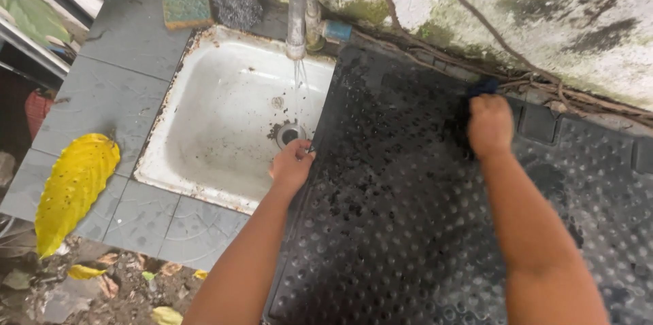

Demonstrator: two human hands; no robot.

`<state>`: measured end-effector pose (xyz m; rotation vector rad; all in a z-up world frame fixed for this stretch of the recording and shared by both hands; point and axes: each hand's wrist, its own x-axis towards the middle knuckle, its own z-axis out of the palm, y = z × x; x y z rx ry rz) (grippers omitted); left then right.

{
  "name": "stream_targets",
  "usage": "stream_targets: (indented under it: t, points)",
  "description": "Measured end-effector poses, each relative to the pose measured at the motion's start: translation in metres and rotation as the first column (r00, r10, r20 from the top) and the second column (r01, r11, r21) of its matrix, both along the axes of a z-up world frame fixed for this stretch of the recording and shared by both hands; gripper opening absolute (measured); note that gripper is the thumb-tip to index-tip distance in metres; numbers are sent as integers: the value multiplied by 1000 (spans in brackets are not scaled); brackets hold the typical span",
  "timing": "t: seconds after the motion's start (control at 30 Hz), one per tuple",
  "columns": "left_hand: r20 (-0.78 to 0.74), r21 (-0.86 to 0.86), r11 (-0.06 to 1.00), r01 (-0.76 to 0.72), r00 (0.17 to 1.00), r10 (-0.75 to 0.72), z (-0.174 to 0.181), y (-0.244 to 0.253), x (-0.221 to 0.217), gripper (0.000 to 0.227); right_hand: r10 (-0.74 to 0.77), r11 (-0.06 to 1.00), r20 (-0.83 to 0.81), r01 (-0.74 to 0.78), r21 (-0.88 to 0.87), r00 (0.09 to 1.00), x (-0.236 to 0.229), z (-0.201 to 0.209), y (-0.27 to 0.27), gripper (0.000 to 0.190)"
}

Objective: Scrubbing a black rubber car floor mat with soap and a scrubber in an outdoor wash area.

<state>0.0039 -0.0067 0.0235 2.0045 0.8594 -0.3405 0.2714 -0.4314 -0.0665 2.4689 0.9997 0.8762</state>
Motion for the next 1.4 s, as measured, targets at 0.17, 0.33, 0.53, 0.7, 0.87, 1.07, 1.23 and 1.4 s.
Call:
stream_targets:
  t: [0.17, 0.33, 0.53, 0.7, 0.87, 1.07, 1.23, 1.4]
  points:
    - [1, -177, 978, -109, 994, 111, -12, 1, 5, 36, 136, 961, -124, -101, 257, 983, 6, -6, 80, 17]
    - [-5, -365, 908, -208, 975, 221, -27, 0, 22, 47, 437, 847, -393, -224, 482, 809, -98, 29, 137, 39]
    - [86, -365, 921, -135, 980, 178, -30, 8, 41, 43, 438, 836, -333, -242, 493, 835, -49, 6, 214, 25]
    - [179, -243, 967, -71, 977, 117, -41, 8, 41, 44, 311, 840, -322, -100, 532, 894, -76, -4, 289, 10]
    - [197, -410, 887, -213, 929, 314, -55, -1, 34, 33, 461, 847, -401, -257, 466, 792, -87, 2, 294, 27]
    - [248, -440, 863, -248, 890, 382, -39, 5, 25, 31, -78, 902, -194, 152, 405, 978, -32, -5, 278, 6]
    - [146, -372, 893, -253, 934, 325, -51, 7, 28, 36, 123, 951, -303, -24, 310, 945, -64, 8, 308, 5]
    - [88, -400, 873, -279, 937, 339, -49, 8, 29, 35, -270, 929, -182, 305, 208, 946, -5, 36, 195, 7]
